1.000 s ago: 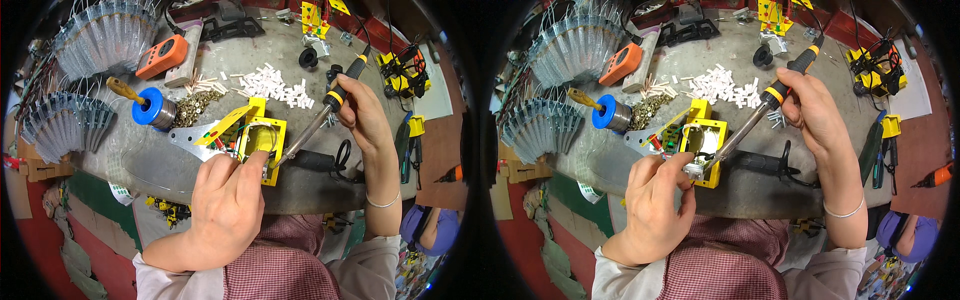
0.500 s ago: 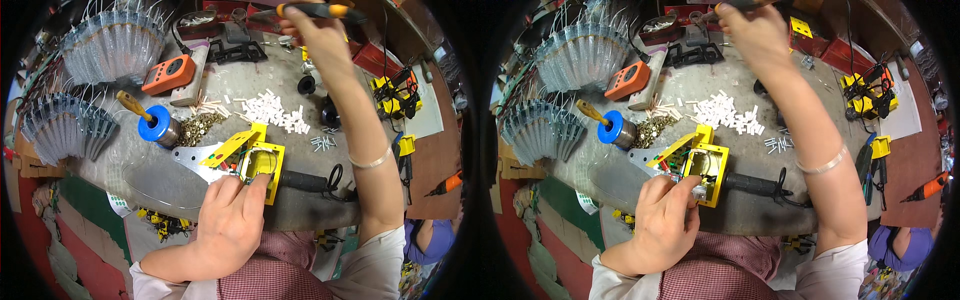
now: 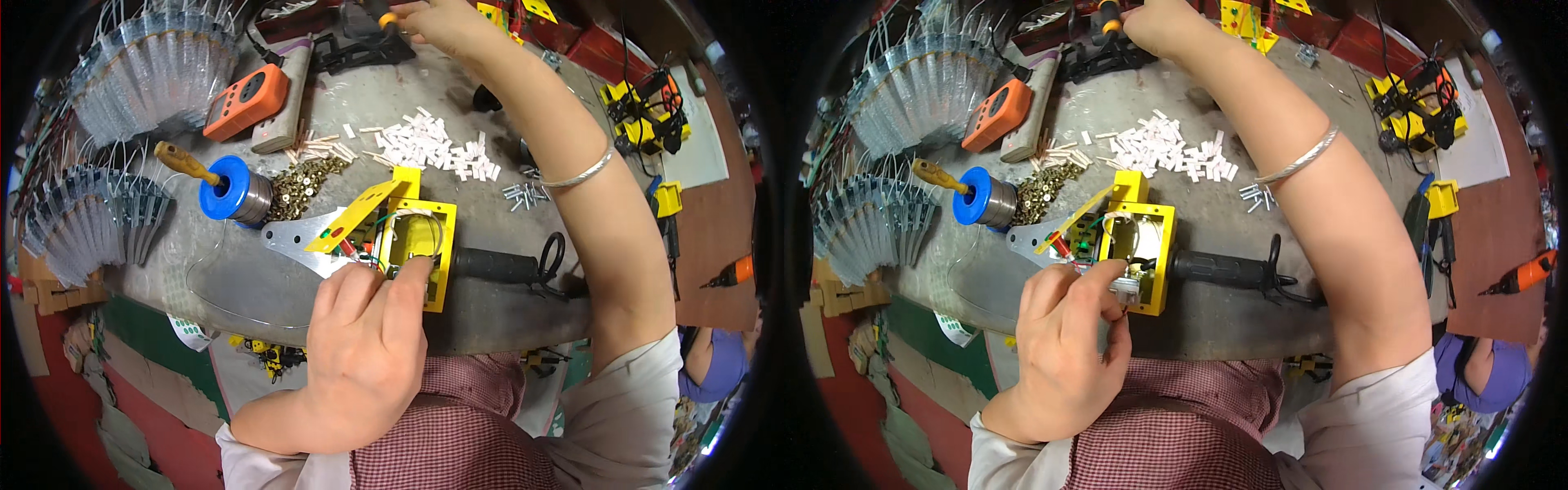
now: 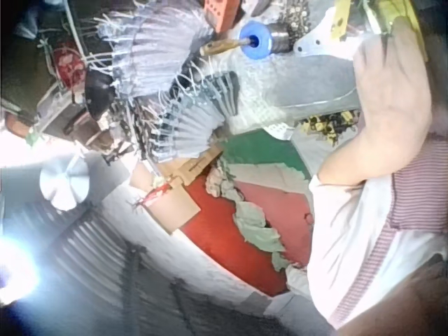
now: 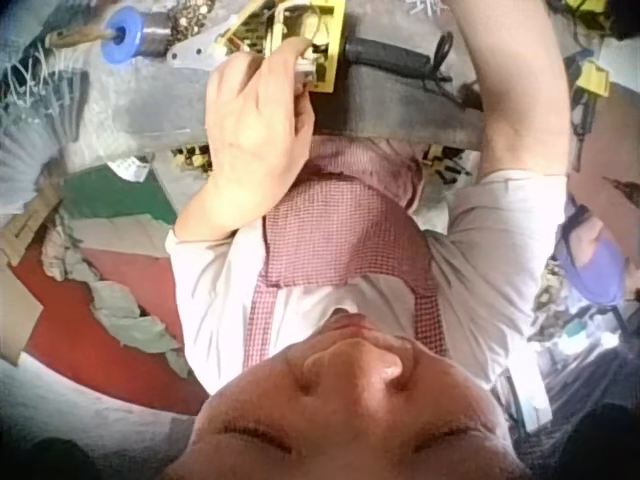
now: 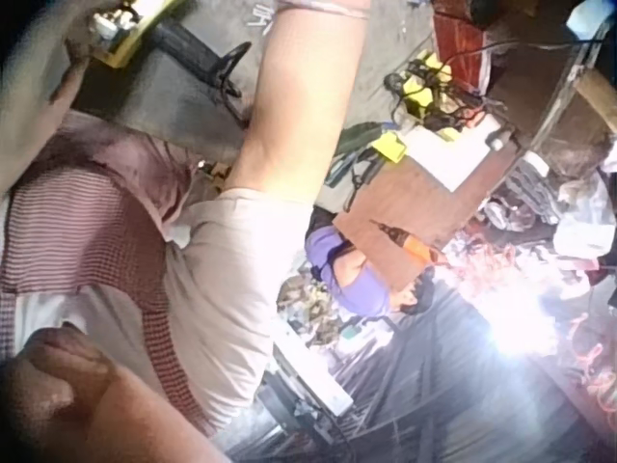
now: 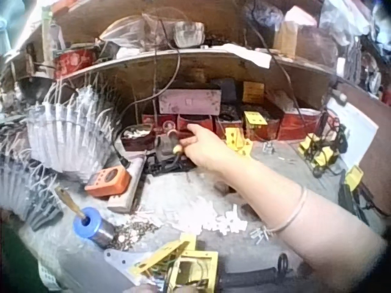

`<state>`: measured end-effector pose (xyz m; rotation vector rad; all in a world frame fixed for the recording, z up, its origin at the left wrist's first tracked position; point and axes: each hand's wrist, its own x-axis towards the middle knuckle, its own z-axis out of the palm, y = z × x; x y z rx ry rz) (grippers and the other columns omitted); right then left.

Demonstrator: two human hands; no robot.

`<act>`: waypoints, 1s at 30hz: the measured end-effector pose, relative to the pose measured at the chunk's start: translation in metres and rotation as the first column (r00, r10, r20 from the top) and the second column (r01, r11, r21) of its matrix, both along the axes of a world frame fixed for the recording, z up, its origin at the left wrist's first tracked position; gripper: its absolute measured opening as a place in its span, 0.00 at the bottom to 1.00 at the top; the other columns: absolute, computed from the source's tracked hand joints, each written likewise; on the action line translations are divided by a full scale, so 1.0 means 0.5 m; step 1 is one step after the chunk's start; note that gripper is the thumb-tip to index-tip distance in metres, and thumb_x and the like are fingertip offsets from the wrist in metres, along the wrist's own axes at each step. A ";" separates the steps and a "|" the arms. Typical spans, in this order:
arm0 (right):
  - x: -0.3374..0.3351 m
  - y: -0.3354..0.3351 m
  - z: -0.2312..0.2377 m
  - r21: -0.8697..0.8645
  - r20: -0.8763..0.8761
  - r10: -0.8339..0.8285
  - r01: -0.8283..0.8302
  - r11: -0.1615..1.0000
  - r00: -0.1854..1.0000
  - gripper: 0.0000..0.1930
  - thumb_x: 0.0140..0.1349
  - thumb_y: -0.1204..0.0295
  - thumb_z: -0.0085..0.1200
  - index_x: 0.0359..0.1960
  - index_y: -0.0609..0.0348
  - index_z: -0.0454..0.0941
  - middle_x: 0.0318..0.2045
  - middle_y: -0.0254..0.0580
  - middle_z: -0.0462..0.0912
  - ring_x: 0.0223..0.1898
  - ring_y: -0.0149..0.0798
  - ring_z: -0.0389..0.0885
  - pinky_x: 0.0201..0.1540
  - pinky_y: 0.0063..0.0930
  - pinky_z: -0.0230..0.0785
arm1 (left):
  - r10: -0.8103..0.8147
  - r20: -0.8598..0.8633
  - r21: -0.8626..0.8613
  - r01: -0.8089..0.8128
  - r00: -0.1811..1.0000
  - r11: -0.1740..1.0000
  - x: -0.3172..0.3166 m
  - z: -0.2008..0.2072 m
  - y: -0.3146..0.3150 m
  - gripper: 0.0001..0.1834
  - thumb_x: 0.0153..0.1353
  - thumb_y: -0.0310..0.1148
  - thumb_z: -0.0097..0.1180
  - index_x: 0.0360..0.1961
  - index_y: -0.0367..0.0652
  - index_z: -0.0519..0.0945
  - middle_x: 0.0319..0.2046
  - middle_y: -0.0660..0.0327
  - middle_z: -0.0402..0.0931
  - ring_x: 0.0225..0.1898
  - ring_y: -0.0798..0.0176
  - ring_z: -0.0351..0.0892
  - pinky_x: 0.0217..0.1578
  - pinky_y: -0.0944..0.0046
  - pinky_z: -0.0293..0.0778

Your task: Assembling electrical components and soldering wires into a yellow control box at a workbench.

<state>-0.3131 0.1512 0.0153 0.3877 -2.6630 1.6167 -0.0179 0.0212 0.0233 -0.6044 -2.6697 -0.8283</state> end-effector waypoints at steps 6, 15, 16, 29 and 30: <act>0.120 0.054 0.053 -0.316 0.078 0.145 -0.113 0.942 0.986 0.35 0.58 0.84 0.49 0.70 0.67 0.55 0.54 0.55 0.78 0.49 0.38 0.79 0.47 0.26 0.73 | 0.032 0.004 -0.051 -0.032 0.999 0.998 0.005 0.000 -0.001 0.35 0.36 0.13 0.61 0.52 0.37 0.73 0.26 0.64 0.76 0.37 0.53 0.72 0.41 0.54 0.68; 0.472 0.126 0.098 -0.389 -0.266 -0.101 -0.010 0.921 0.959 0.15 0.67 0.63 0.51 0.45 0.65 0.73 0.37 0.48 0.82 0.27 0.28 0.78 0.35 0.19 0.72 | 0.026 0.028 -0.058 -0.025 0.999 0.998 0.009 0.005 -0.005 0.35 0.37 0.13 0.61 0.53 0.37 0.72 0.28 0.63 0.79 0.38 0.52 0.73 0.43 0.54 0.68; 0.512 0.133 0.079 -0.413 -0.269 -0.073 -0.046 0.909 0.960 0.14 0.67 0.65 0.51 0.45 0.66 0.71 0.36 0.49 0.82 0.28 0.28 0.78 0.33 0.18 0.72 | 0.020 0.029 -0.056 -0.019 0.999 0.998 0.007 0.009 -0.003 0.34 0.37 0.13 0.62 0.52 0.37 0.72 0.28 0.62 0.79 0.38 0.52 0.73 0.43 0.54 0.68; 0.602 0.077 -0.066 0.020 -0.199 0.002 0.002 1.000 0.980 0.21 0.52 0.77 0.64 0.50 0.60 0.75 0.47 0.43 0.76 0.32 0.38 0.84 0.31 0.29 0.78 | -0.051 -0.037 -0.026 0.050 0.998 0.998 0.007 -0.018 -0.016 0.26 0.38 0.15 0.64 0.43 0.39 0.74 0.32 0.60 0.75 0.36 0.52 0.72 0.39 0.54 0.68; 0.600 0.071 -0.069 0.067 -0.199 0.016 -0.002 0.998 0.980 0.23 0.52 0.74 0.64 0.51 0.60 0.75 0.49 0.42 0.74 0.31 0.40 0.83 0.30 0.33 0.78 | -0.055 -0.038 -0.028 0.054 0.998 0.998 0.007 -0.017 -0.024 0.26 0.38 0.15 0.64 0.43 0.39 0.74 0.32 0.60 0.75 0.36 0.52 0.72 0.39 0.54 0.68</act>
